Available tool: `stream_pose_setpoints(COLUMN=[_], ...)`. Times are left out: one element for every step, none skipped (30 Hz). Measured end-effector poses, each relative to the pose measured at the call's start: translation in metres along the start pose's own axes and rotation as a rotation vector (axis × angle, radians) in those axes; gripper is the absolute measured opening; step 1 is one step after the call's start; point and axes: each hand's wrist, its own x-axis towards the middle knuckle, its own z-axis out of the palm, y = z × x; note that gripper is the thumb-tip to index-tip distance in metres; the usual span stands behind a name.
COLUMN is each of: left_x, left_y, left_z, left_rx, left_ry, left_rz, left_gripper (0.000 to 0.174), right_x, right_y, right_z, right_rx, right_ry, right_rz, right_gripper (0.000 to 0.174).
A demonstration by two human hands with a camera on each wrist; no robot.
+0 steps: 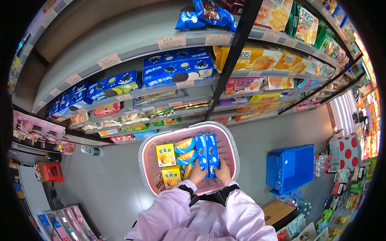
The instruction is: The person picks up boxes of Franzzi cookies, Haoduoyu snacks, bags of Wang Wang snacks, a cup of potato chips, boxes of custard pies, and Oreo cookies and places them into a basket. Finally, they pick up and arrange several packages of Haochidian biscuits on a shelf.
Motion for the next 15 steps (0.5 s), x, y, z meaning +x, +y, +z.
stream_pose_setpoints(left_x=[0.002, 0.003, 0.002, 0.002, 0.006, 0.012, 0.011, 0.012, 0.008, -0.006, -0.011, -0.008, 0.005, 0.007, 0.000], left_y=[0.002, 0.003, 0.000, 0.000, -0.001, -0.013, -0.009, -0.012, 0.000, 0.042, 0.053, 0.039, 0.025, 0.046, 0.082], left_z=[0.001, 0.001, 0.002, 0.002, 0.001, 0.002, 0.000, -0.002, -0.012, -0.028, -0.035, -0.035, -0.039, -0.052, -0.068], left_rx=[-0.002, 0.050, 0.103, 0.156, 0.212, 0.141, 0.050, 0.035, 0.228, 0.443, 0.610, 0.724, 0.805, 0.738, 0.674], left_ry=[0.000, -0.003, -0.004, 0.000, 0.006, -0.007, -0.013, -0.042, -0.088, -0.208, -0.256, -0.248, -0.360, -0.536, -0.716], left_rz=[-0.021, -0.022, -0.020, -0.011, 0.005, 0.017, 0.022, -0.010, -0.006, -0.069, -0.020, 0.117, 0.268, 0.353, 0.433], left_gripper=[0.066, 0.067, 0.068, 0.068, 0.069, 0.071, 0.068, 0.066, 0.067, 0.085, 0.088, 0.078, 0.056, 0.046, 0.038], right_x=[0.004, 0.009, 0.011, 0.009, 0.010, 0.009, 0.005, 0.003, 0.002, -0.001, -0.007, -0.011, -0.014, -0.020, -0.008], right_y=[0.006, 0.010, 0.017, 0.021, 0.024, 0.019, 0.013, 0.013, 0.012, 0.004, -0.004, -0.011, -0.023, -0.060, -0.052], right_z=[0.001, -0.003, -0.002, -0.001, 0.000, -0.003, -0.007, -0.007, -0.008, -0.012, -0.017, -0.021, -0.026, -0.043, -0.039], right_rx=[-0.021, -0.062, -0.164, -0.264, -0.361, -0.316, -0.270, -0.282, -0.293, -0.268, -0.244, -0.252, -0.262, -0.167, -0.216], right_ry=[0.011, -0.057, -0.027, 0.009, 0.054, 0.021, -0.010, -0.008, -0.006, -0.043, -0.085, -0.149, -0.215, -0.398, -0.459], right_rz=[0.010, -0.006, -0.036, -0.072, -0.113, -0.103, -0.095, -0.129, -0.163, -0.158, -0.153, -0.180, -0.209, -0.223, -0.354], right_gripper=[0.057, 0.060, 0.057, 0.055, 0.053, 0.053, 0.054, 0.054, 0.054, 0.055, 0.056, 0.056, 0.055, 0.052, 0.048])
